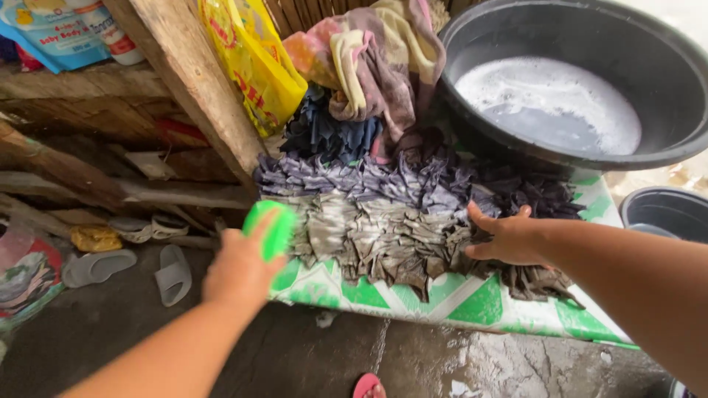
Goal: Scrubbing a rug with a brush and soap on a table and rinsing clothes in a basin.
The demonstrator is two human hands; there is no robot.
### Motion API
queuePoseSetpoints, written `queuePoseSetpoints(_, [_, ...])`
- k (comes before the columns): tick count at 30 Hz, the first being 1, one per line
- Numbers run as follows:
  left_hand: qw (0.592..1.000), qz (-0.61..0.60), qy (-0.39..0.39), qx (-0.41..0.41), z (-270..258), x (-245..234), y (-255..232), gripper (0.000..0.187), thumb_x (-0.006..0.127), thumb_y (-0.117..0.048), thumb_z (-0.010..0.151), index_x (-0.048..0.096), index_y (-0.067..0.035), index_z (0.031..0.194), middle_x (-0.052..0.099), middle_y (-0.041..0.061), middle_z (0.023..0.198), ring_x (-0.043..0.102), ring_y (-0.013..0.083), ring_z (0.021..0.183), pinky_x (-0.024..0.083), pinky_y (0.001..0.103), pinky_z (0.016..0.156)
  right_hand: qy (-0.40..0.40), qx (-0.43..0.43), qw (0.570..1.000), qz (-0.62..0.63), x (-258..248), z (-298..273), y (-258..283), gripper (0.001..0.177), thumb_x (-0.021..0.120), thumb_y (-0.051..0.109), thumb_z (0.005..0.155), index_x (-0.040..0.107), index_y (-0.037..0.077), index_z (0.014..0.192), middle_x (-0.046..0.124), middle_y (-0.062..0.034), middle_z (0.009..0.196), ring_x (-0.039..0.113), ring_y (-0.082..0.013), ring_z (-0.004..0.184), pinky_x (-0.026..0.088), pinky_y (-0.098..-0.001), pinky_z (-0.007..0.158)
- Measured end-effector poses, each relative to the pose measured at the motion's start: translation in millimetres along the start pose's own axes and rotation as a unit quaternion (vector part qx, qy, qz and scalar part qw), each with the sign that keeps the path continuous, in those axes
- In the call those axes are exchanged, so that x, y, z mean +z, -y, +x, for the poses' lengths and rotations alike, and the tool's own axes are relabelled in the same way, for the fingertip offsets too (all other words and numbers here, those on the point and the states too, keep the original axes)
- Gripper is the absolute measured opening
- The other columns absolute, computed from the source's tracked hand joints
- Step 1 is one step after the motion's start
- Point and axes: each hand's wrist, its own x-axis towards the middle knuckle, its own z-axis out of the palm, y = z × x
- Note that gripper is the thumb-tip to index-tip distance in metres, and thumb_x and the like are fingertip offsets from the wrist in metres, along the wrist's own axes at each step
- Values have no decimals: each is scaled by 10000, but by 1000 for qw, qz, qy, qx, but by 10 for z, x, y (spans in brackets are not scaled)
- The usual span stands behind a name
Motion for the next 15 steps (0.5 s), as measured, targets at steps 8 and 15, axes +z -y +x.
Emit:
queuePoseSetpoints(8, [984,-100,-6,147,-180,162,-1154,797,797,-293,811,401,-461,1482,507,148,1228,664,355,994,555,489,863,-29,-2,999,-20,28,112,-22,978,602,708,896,-84,607,1585,-151,-374,1644,121,-617,1502,397,-604,1181])
queuePoseSetpoints(15, [996,-55,12,76,115,135,-315,831,790,-322,801,373,-511,1495,542,132,1166,671,362,1012,550,503,899,9,-18,1000,-5,-19,-24,-22,947,561,683,901,-96,611,1579,-150,-360,1655,165,-594,1519,428,-558,1202])
